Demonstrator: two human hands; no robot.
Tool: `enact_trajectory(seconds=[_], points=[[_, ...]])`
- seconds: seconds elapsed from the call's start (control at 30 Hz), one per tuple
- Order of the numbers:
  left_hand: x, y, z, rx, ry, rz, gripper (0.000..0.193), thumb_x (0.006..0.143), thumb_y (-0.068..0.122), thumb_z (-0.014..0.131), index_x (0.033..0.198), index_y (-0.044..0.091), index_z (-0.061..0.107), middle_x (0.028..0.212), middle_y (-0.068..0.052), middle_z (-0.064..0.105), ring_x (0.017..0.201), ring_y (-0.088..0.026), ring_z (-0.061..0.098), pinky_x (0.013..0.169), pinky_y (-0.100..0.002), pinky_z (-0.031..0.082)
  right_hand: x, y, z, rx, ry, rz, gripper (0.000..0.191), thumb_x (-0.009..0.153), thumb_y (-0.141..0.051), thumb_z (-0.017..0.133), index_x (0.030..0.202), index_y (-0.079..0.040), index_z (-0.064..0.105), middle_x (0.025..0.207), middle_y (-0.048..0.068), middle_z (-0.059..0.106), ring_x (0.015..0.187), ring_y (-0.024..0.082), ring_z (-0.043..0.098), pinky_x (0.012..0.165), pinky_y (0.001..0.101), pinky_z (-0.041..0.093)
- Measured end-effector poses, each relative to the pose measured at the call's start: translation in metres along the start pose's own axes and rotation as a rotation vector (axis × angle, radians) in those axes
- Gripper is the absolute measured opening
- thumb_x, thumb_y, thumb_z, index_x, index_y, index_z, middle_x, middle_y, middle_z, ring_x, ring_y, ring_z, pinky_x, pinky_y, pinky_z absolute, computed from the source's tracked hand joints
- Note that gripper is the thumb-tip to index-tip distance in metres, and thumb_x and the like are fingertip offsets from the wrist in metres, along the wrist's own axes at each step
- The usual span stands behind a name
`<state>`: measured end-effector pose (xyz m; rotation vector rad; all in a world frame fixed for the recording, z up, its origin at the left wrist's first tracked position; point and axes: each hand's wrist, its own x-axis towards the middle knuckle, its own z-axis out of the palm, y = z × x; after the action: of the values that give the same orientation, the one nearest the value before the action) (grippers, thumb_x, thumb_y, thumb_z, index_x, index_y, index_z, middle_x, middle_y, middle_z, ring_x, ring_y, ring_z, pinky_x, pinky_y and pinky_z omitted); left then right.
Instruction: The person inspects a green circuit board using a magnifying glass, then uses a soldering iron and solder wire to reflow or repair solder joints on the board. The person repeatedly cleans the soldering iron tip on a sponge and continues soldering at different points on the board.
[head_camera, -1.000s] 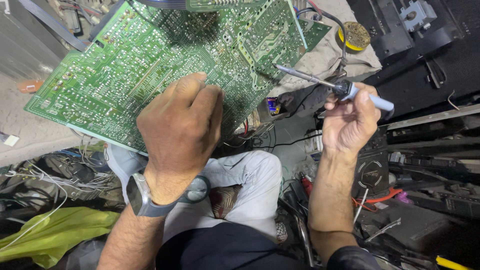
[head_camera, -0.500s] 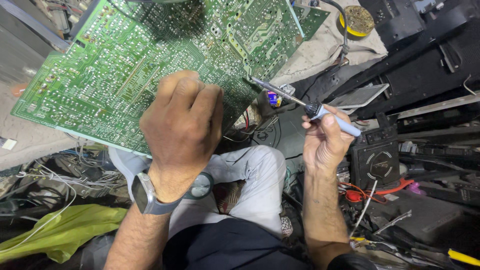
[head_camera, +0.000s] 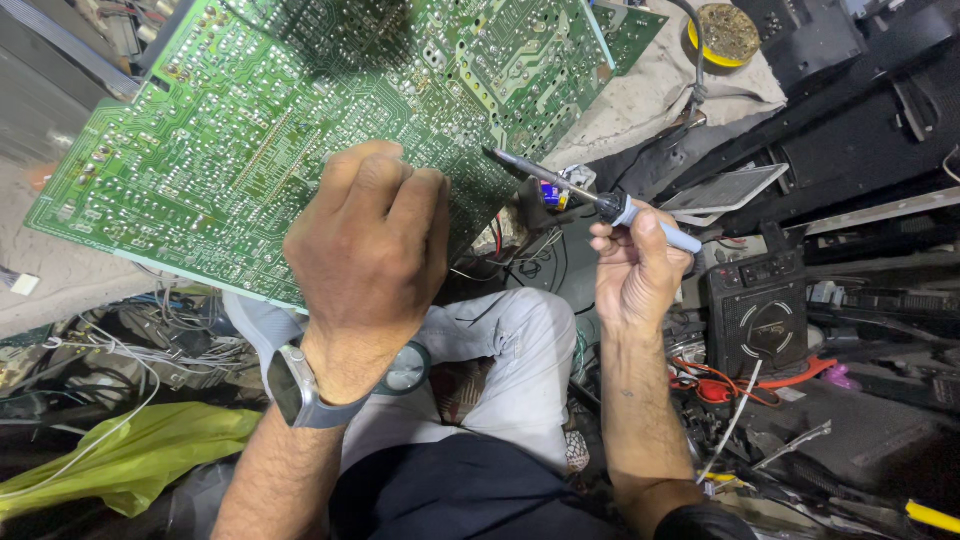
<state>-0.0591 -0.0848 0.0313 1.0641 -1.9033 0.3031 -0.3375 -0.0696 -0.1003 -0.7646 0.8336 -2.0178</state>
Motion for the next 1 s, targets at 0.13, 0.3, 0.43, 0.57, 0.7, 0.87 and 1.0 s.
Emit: enact_trajectory(seconds=[0.13, 0.3, 0.43, 0.57, 0.7, 0.87, 1.0], points=[[0.002, 0.000, 0.002, 0.012, -0.007, 0.006, 0.010, 0.100, 0.009, 0.078, 0.100, 0.011, 0.068, 0.103, -0.003, 0.061, 0.108, -0.022, 0.063, 0.073, -0.034, 0.053, 0.002, 0.005, -0.001, 0.017, 0.020, 0.023, 0.037, 0.096, -0.022, 0.081, 0.112, 0.008, 0.068, 0.095, 0.018, 0.073, 0.077, 0.026, 0.073, 0.067, 0.0323, 0.063], [0.005, -0.002, 0.005, 0.001, -0.006, 0.018, 0.009, 0.101, 0.011, 0.078, 0.099, 0.011, 0.069, 0.100, -0.003, 0.059, 0.110, -0.023, 0.061, 0.075, -0.035, 0.052, 0.004, 0.007, -0.001, 0.029, 0.016, 0.039, 0.037, 0.094, -0.022, 0.082, 0.112, 0.007, 0.068, 0.096, 0.018, 0.073, 0.077, 0.026, 0.073, 0.067, 0.0326, 0.063], [0.004, -0.004, 0.006, 0.009, -0.003, 0.013, 0.009, 0.100, 0.010, 0.077, 0.098, 0.011, 0.068, 0.100, -0.003, 0.059, 0.107, -0.022, 0.061, 0.073, -0.034, 0.052, 0.006, 0.008, 0.002, 0.024, -0.011, 0.039, 0.038, 0.094, -0.023, 0.082, 0.113, 0.007, 0.068, 0.098, 0.018, 0.073, 0.079, 0.027, 0.073, 0.068, 0.0331, 0.063], [0.004, -0.005, 0.007, 0.014, -0.001, 0.014, 0.008, 0.097, 0.009, 0.077, 0.099, 0.011, 0.069, 0.100, -0.003, 0.059, 0.107, -0.022, 0.061, 0.073, -0.033, 0.053, 0.009, 0.003, 0.000, 0.020, -0.071, 0.039, 0.036, 0.094, -0.020, 0.082, 0.114, 0.006, 0.068, 0.101, 0.018, 0.073, 0.084, 0.028, 0.074, 0.073, 0.0349, 0.064], [0.004, -0.006, 0.008, 0.014, -0.001, 0.020, 0.010, 0.093, 0.006, 0.075, 0.099, 0.010, 0.070, 0.099, -0.003, 0.059, 0.106, -0.022, 0.061, 0.073, -0.033, 0.052, 0.024, -0.004, -0.006, 0.052, -0.153, 0.113, 0.030, 0.095, -0.015, 0.080, 0.114, 0.006, 0.068, 0.102, 0.020, 0.073, 0.086, 0.031, 0.074, 0.076, 0.0377, 0.065], [0.005, -0.005, 0.008, 0.017, 0.007, 0.020, 0.008, 0.093, 0.010, 0.076, 0.098, 0.010, 0.070, 0.098, -0.003, 0.059, 0.110, -0.023, 0.061, 0.077, -0.036, 0.053, 0.070, -0.015, -0.010, 0.094, -0.292, 0.232, 0.023, 0.094, -0.009, 0.075, 0.110, 0.007, 0.069, 0.100, 0.022, 0.073, 0.084, 0.035, 0.074, 0.075, 0.0415, 0.066], [0.008, -0.005, 0.007, 0.006, -0.004, 0.018, 0.012, 0.089, 0.011, 0.074, 0.100, 0.010, 0.070, 0.100, -0.004, 0.060, 0.107, -0.024, 0.061, 0.075, -0.036, 0.053, 0.104, -0.029, -0.006, 0.038, -0.328, 0.292, 0.021, 0.093, -0.007, 0.075, 0.107, 0.008, 0.069, 0.098, 0.022, 0.073, 0.080, 0.035, 0.074, 0.070, 0.0408, 0.065]])
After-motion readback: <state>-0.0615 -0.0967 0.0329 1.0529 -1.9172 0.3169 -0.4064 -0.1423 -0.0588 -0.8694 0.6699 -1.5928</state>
